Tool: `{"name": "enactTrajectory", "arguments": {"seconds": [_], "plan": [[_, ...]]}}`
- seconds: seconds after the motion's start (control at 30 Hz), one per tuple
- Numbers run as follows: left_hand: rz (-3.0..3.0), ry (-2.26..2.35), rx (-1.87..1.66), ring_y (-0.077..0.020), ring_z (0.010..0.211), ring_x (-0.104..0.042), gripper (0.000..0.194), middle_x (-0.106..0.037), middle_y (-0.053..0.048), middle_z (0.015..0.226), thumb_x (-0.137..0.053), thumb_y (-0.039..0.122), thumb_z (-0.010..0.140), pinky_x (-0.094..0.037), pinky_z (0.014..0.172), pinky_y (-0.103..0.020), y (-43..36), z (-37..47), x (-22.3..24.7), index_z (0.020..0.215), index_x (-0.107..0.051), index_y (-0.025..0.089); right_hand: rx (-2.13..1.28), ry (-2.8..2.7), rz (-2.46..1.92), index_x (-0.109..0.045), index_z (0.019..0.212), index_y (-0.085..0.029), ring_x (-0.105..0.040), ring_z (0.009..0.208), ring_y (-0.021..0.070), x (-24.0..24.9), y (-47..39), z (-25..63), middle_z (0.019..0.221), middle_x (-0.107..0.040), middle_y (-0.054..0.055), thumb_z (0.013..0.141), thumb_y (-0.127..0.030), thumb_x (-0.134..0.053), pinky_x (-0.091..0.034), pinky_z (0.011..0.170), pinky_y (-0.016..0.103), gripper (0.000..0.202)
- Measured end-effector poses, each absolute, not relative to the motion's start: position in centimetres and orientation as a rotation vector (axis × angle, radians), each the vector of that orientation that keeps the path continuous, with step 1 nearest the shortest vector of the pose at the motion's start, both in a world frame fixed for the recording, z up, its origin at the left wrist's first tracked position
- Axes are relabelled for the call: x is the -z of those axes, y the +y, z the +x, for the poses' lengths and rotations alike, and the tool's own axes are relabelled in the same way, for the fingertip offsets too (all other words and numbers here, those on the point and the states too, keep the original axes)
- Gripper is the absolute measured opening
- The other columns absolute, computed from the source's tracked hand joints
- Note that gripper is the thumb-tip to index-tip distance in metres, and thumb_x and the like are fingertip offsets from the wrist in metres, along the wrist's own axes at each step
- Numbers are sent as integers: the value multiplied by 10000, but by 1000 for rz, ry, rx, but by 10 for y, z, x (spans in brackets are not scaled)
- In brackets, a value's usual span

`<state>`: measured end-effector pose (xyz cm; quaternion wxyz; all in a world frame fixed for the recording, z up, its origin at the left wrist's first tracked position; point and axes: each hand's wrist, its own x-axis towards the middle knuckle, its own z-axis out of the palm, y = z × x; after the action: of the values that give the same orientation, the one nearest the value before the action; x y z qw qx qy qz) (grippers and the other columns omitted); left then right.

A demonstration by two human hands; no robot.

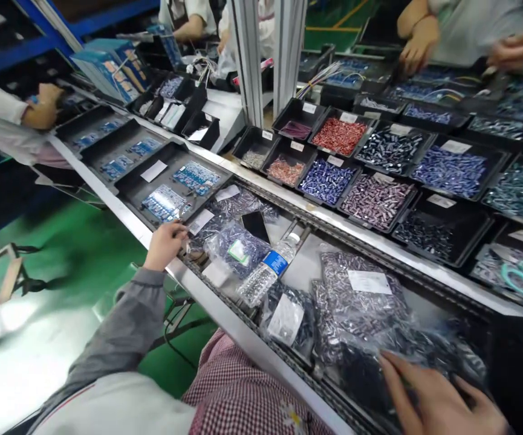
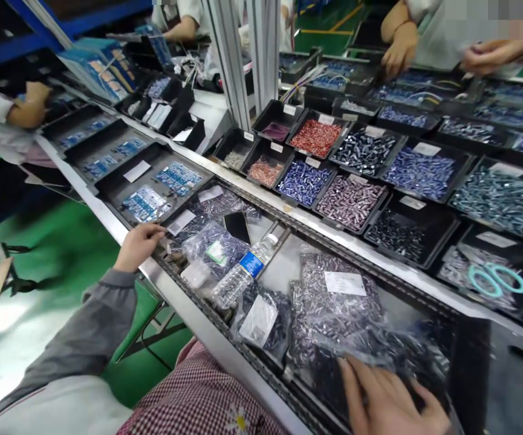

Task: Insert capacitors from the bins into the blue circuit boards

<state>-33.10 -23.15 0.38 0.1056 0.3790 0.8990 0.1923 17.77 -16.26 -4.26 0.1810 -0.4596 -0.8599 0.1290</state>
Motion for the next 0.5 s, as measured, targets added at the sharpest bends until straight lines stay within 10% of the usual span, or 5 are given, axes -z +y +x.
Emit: {"name": "enactTrajectory", "arguments": {"seconds": [0.27,0.5], "plan": [[1295,2359,-358,-238,752,-655,231,-716,-30,785,-524,217,785,-464,753,-333,-223,-252,-23,890,-730,232,-640,-2351,-1113,-664,982,-261,-672,846,223,37,-177,110,921,-723,33,879,-372,-521,-438,848,426,208],[897,1133,-461,-162,692,-679,274,-692,-35,780,-594,284,827,-509,570,-230,-191,-158,-29,1079,-622,181,-931,-1992,-1347,-643,873,-237,-606,1052,238,27,-172,103,1001,-647,62,823,-355,-614,-488,896,412,131]]}}
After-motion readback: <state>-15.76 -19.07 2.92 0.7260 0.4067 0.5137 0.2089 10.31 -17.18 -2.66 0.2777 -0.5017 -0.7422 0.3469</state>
